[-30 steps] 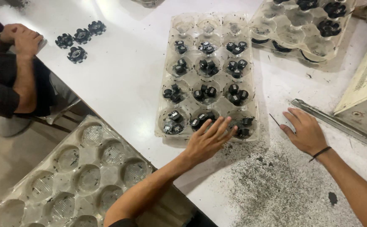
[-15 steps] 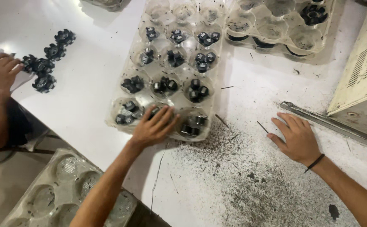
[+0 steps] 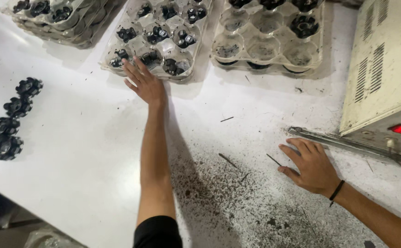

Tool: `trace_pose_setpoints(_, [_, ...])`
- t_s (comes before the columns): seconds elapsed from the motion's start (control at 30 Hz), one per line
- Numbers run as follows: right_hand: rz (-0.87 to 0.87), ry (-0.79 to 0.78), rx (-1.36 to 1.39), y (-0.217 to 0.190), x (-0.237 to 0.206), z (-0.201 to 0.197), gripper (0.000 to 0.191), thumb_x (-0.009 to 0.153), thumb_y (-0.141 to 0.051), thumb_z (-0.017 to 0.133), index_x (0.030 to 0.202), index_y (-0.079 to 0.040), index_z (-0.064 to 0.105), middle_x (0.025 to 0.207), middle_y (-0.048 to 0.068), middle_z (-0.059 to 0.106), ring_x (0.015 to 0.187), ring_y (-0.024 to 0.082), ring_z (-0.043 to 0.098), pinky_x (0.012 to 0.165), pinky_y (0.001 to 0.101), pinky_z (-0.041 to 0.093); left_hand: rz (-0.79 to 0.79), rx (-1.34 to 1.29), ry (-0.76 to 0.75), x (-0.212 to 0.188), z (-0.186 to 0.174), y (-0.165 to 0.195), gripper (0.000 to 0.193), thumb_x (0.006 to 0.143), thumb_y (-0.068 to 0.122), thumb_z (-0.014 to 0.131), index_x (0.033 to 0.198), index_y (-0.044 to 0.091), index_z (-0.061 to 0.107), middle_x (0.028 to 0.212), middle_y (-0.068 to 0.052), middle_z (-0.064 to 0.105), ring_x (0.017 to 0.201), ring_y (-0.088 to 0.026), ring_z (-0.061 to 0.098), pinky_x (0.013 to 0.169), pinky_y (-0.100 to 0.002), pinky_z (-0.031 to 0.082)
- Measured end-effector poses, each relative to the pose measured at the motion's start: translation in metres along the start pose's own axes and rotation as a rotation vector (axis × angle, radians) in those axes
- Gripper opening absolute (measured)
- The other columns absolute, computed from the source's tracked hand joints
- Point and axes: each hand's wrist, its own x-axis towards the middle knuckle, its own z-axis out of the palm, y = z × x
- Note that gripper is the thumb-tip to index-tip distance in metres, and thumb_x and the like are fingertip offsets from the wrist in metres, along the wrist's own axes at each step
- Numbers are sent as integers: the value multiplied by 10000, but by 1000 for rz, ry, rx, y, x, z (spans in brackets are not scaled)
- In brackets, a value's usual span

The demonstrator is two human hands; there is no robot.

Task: The person solders wire leads onto black plastic rotor components with a soldering iron, working through a row of parts on the workbench. They then use a red test probe connected to a bench testing machine on the soldered parts and place the finished components into plastic trays.

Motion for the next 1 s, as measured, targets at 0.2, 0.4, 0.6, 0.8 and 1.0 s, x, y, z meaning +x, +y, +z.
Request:
trace_pose_setpoints(0.2, [9, 12, 7, 0, -3, -7, 594, 905, -547, 591, 1313, -117, 622, 1343, 147, 584, 1264, 346, 511, 1012, 501, 415, -304, -378, -473, 13, -31, 23, 948, 963, 458, 632, 1596, -48, 140, 1662, -279, 162, 1544, -425, 162, 1214, -597, 143])
trace_pose_setpoints(0.4, [16, 35, 23, -7, -18, -21, 587, 909, -546, 606, 1299, -108, 636, 1325, 138, 599, 1245, 330, 525, 1031, 488, 409, -93, -495, -606, -28, -80, 13, 928, 1000, 502, 535, 1595, -97, 150, 1662, -247, 271, 1552, -391, 214, 1259, -522, 142])
trace_pose_setpoints(0.6, [-5, 103, 35, -18, -42, -36, 559, 934, -519, 601, 1289, -89, 643, 1322, 149, 609, 1259, 324, 532, 1053, 473, 405, 183, -522, -718, -93, -152, -16, 896, 1008, 558, 490, 1572, -85, 222, 1622, -283, 293, 1521, -414, 246, 1228, -499, 208])
trace_pose_setpoints(0.8, [-37, 123, -34, -27, -69, -40, 561, 984, -529, 576, 1291, -65, 649, 1361, 159, 622, 1265, 331, 553, 1069, 482, 416, -19, -677, -1331, -175, -274, -80, 862, 902, 655, 441, 1577, 121, 392, 1418, -222, 645, 1234, -378, 710, 1088, -462, 538])
trace_pose_setpoints(1.0, [36, 158, -13, -49, -99, -37, 586, 995, -570, 547, 1306, -85, 654, 1404, 163, 632, 1312, 345, 571, 1067, 499, 448, 210, -245, -982, -313, -397, -149, 970, 917, 678, 500, 1545, -21, 256, 1622, -239, 261, 1515, -388, 208, 1200, -509, 194])
